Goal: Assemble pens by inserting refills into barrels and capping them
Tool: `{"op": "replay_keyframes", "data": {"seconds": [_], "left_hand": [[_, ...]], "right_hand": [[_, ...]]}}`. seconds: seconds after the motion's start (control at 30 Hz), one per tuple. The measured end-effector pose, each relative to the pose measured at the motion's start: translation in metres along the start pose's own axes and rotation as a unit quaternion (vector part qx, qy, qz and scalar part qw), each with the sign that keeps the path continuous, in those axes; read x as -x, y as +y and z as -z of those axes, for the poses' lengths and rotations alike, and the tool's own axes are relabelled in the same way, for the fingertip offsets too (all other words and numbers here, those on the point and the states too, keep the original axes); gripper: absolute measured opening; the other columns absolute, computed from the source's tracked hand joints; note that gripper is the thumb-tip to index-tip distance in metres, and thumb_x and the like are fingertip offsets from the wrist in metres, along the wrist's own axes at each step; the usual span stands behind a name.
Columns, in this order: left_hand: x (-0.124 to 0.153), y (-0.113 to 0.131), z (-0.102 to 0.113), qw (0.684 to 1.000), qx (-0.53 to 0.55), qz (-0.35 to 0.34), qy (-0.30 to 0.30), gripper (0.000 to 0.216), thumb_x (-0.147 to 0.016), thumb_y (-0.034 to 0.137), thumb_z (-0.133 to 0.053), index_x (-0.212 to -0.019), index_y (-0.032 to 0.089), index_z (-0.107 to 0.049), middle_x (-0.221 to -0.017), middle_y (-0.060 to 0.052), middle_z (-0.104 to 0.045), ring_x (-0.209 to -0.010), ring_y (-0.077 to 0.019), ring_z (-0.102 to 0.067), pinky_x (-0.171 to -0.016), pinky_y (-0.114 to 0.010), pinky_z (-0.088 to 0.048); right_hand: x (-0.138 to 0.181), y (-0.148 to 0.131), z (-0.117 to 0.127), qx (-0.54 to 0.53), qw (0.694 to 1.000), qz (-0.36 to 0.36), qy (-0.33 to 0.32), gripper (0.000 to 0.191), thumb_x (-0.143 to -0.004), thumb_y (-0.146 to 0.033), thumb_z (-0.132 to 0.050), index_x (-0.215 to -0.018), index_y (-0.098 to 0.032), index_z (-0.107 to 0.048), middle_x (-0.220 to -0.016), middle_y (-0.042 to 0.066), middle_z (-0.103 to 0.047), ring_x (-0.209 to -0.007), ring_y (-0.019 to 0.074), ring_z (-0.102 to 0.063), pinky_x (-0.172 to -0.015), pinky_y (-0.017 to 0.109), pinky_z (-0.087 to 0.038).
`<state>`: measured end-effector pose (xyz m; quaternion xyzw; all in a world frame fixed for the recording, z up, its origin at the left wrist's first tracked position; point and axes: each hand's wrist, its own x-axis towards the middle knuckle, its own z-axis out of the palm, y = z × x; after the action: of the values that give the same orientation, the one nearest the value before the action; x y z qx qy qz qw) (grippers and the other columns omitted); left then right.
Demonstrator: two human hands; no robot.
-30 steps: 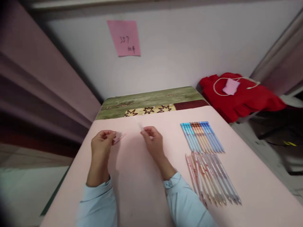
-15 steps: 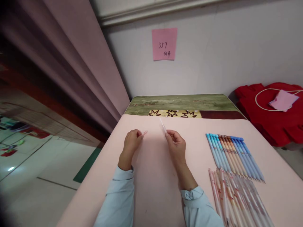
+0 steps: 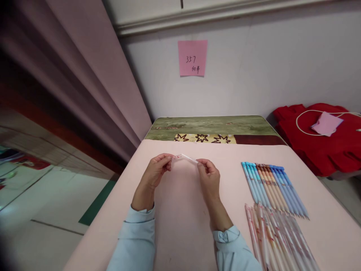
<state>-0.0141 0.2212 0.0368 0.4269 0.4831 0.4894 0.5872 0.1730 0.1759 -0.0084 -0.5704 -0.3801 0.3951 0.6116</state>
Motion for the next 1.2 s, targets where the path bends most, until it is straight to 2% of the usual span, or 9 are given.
{"op": "replay_keyframes", "data": {"seconds": [0.27,0.4,0.53,0.67,0.77,0.9,1.07,1.2], "left_hand": [[0.000,0.000,0.001,1.000,0.000,-0.002,0.006,0.025,-0.069,0.034,-0.076,-0.084,0.013,-0.072,-0.057,0.002,-0.054,-0.053,-0.0086,-0.047,-0.054,-0.021,-0.039],[-0.002,-0.001,-0.002,0.997,0.051,-0.007,0.054,0.030,-0.066,0.031,-0.080,-0.086,0.016,-0.064,-0.058,0.005,-0.056,-0.051,-0.0078,-0.048,-0.054,-0.021,-0.041],[-0.001,0.000,-0.018,0.982,0.165,-0.022,0.088,0.031,-0.065,0.029,-0.083,-0.080,0.015,-0.059,-0.060,0.006,-0.055,-0.052,-0.0052,-0.050,-0.054,-0.018,-0.042],[0.003,-0.003,-0.042,0.962,0.256,0.004,0.094,0.029,-0.071,0.026,-0.082,-0.088,0.015,-0.061,-0.077,0.002,-0.064,-0.065,-0.0063,-0.062,-0.065,-0.019,-0.051],[0.004,-0.006,-0.053,0.952,0.279,0.036,0.124,0.027,-0.076,0.024,-0.080,-0.094,0.015,-0.062,-0.086,-0.002,-0.070,-0.067,-0.0084,-0.066,-0.068,-0.022,-0.056],[0.003,-0.007,-0.055,0.949,0.274,0.044,0.146,0.020,-0.078,0.019,-0.078,-0.091,0.013,-0.064,-0.085,-0.005,-0.072,-0.067,-0.0095,-0.067,-0.069,-0.023,-0.057],[0.005,-0.005,-0.060,0.952,0.271,0.058,0.127,0.015,-0.080,0.017,-0.075,-0.089,0.011,-0.065,-0.083,-0.007,-0.073,-0.068,-0.0117,-0.069,-0.069,-0.024,-0.058],[0.008,-0.010,-0.070,0.959,0.260,0.042,0.107,0.019,-0.076,0.021,-0.078,-0.087,0.012,-0.066,-0.085,-0.007,-0.074,-0.067,-0.0118,-0.069,-0.068,-0.025,-0.058]], "right_hand": [[0.000,0.000,0.001,0.029,0.999,0.042,-0.006,0.028,-0.082,-0.044,-0.060,-0.086,-0.020,-0.073,-0.073,0.002,-0.067,-0.062,0.0171,-0.054,-0.054,0.026,-0.039],[0.001,0.002,0.001,0.030,0.999,0.022,-0.018,0.023,-0.082,-0.040,-0.062,-0.086,-0.020,-0.072,-0.070,0.000,-0.065,-0.060,0.0158,-0.051,-0.054,0.026,-0.038],[0.002,0.004,-0.003,0.008,0.999,0.020,-0.040,0.020,-0.082,-0.037,-0.065,-0.090,-0.021,-0.073,-0.078,0.001,-0.068,-0.069,0.0166,-0.056,-0.062,0.027,-0.042],[0.002,0.006,-0.008,-0.023,0.998,0.034,-0.048,0.023,-0.080,-0.038,-0.070,-0.096,-0.021,-0.072,-0.090,0.004,-0.071,-0.081,0.0191,-0.062,-0.073,0.030,-0.048],[0.000,0.008,-0.009,-0.050,0.998,0.036,-0.030,0.028,-0.077,-0.037,-0.076,-0.099,-0.021,-0.069,-0.090,0.003,-0.069,-0.080,0.0174,-0.062,-0.074,0.030,-0.049],[-0.001,0.009,-0.010,-0.054,0.997,0.045,-0.018,0.027,-0.076,-0.037,-0.078,-0.095,-0.020,-0.067,-0.087,0.003,-0.068,-0.078,0.0163,-0.062,-0.075,0.030,-0.050],[0.000,0.005,-0.011,-0.068,0.997,0.041,-0.016,0.029,-0.075,-0.040,-0.079,-0.092,-0.019,-0.069,-0.086,0.004,-0.071,-0.078,0.0166,-0.064,-0.075,0.030,-0.051],[0.002,0.000,-0.009,-0.058,0.998,0.024,-0.006,0.032,-0.079,-0.049,-0.075,-0.082,-0.017,-0.071,-0.074,0.003,-0.070,-0.069,0.0160,-0.062,-0.068,0.028,-0.050]]}}
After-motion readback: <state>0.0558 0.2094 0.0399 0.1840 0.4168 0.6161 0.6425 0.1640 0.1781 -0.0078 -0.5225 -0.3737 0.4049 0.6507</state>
